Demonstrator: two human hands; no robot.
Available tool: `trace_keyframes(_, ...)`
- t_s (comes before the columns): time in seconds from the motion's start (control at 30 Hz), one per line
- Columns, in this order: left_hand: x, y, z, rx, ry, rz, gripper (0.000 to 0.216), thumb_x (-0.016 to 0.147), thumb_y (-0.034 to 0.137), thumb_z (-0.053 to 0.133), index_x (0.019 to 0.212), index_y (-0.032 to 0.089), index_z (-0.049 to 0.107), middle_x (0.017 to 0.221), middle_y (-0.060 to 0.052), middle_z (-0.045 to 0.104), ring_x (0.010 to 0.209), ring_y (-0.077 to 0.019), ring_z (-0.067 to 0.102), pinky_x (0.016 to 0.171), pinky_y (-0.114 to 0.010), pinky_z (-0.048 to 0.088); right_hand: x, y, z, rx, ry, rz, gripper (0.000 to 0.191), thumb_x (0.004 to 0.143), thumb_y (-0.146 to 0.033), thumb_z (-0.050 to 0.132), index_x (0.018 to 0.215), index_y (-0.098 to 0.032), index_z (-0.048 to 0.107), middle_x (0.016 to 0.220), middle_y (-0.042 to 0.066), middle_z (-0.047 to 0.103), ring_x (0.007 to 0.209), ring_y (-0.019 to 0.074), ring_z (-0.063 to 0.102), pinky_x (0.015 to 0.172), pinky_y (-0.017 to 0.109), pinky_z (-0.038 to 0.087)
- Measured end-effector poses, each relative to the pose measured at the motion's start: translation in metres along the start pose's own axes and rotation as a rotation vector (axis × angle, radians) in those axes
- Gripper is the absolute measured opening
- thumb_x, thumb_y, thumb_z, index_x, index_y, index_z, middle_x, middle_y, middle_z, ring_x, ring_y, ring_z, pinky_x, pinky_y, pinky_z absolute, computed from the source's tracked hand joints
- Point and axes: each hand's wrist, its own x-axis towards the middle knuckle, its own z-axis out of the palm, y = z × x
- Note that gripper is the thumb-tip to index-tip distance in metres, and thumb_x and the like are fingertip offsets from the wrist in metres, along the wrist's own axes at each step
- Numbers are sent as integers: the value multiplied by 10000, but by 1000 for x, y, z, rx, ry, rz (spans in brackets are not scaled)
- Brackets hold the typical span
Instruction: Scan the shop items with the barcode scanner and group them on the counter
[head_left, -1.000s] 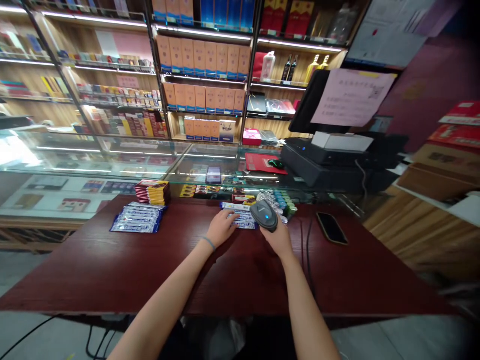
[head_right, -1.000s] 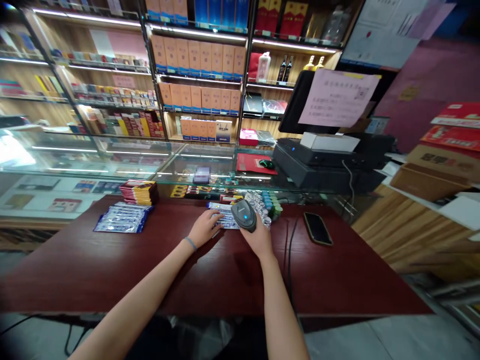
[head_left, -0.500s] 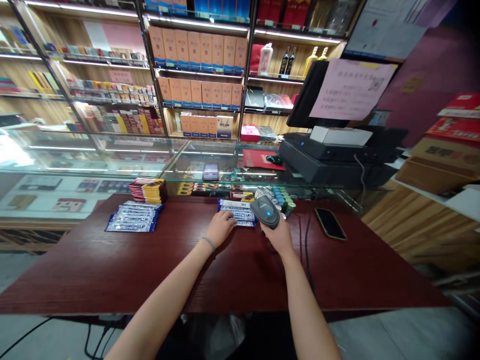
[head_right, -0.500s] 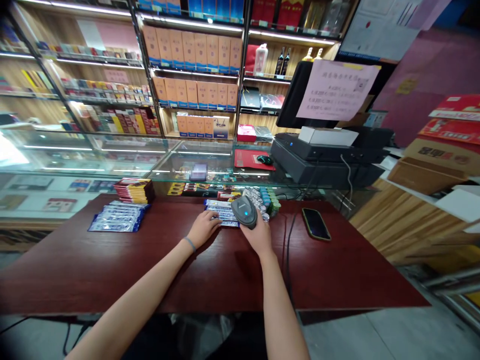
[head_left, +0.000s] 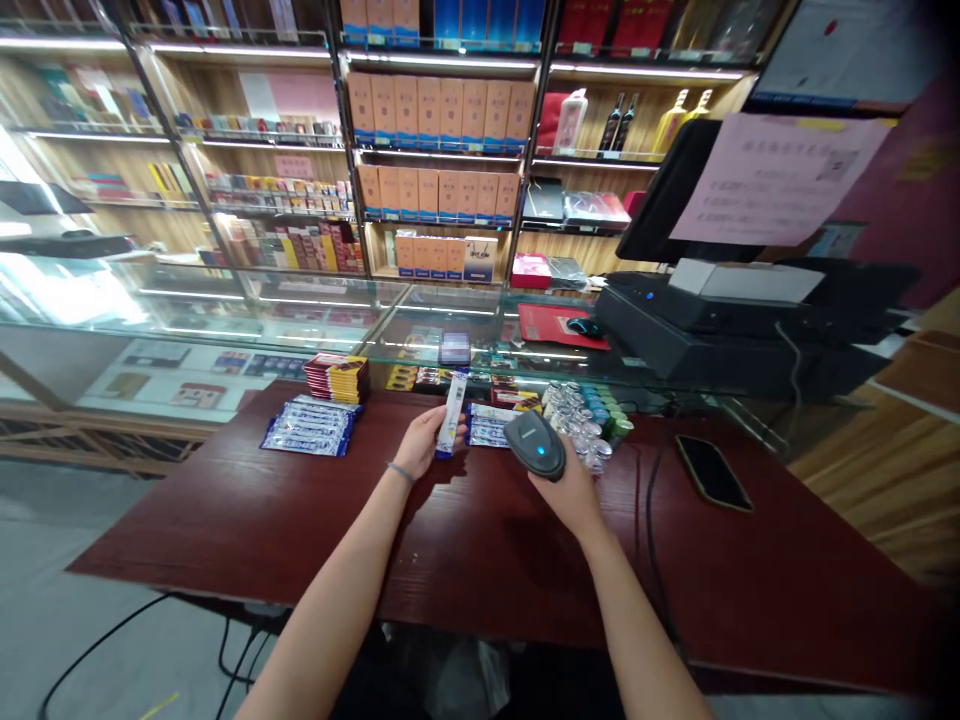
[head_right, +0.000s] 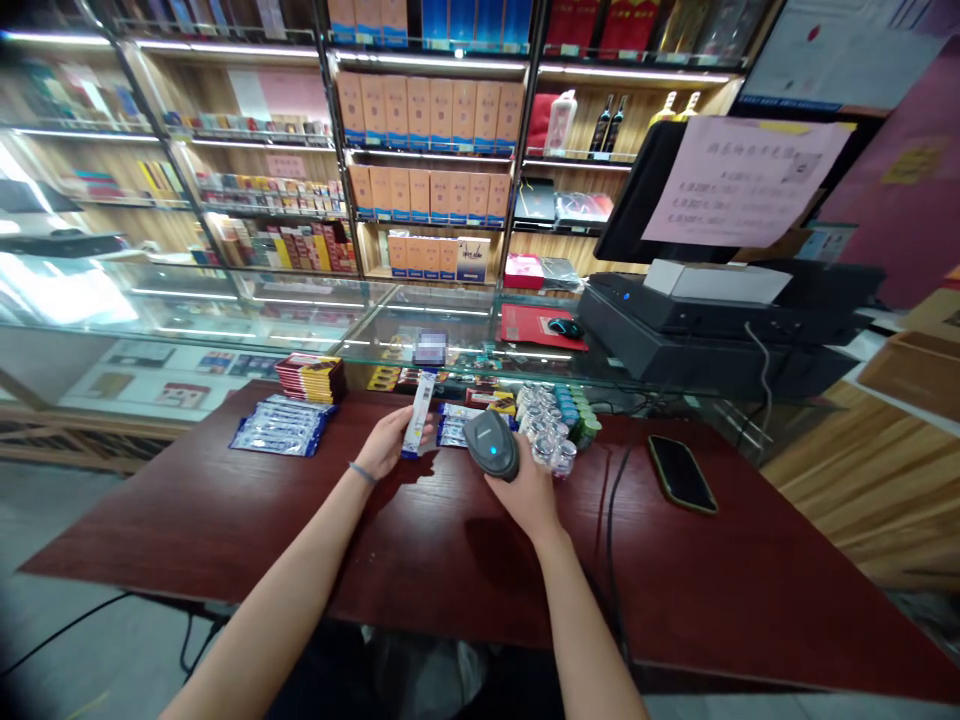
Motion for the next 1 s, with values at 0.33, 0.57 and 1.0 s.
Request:
trace_keyframes(0.33, 2, 14, -13, -91, -26, -96, 275, 979, 277, 556, 1069, 55, 692, 1037, -179, 738, 756, -166, 730, 633, -238, 619, 39, -45, -2, -223, -283, -139, 628, 777, -331, 686, 1362, -288, 459, 1088, 73, 751, 997, 344, 725, 764, 367, 521)
trace_keyframes(0.57, 3, 14, -18, -130, -7, -76, 281, 956, 281, 606, 1135, 76, 676, 1058, -169, 743, 783, -172, 740, 661, -250, 622, 55, -45, 3, -300, -307, -174, 457, 774, -339, 682, 1213, -254, 586, 1025, 84, 770, 994, 358, 725, 771, 367, 515)
trace_keyframes(1.0, 5, 16, -13, -183, 28, 77, 296, 916, 317, 674, 1137, 123, 642, 1138, -148, 713, 876, -202, 741, 771, -331, 631, 46, -56, 13, -335, -212, -234, 524, 776, -367, 698, 1280, -287, 577, 862, 31, 770, 788, 299, 740, 639, 302, 465)
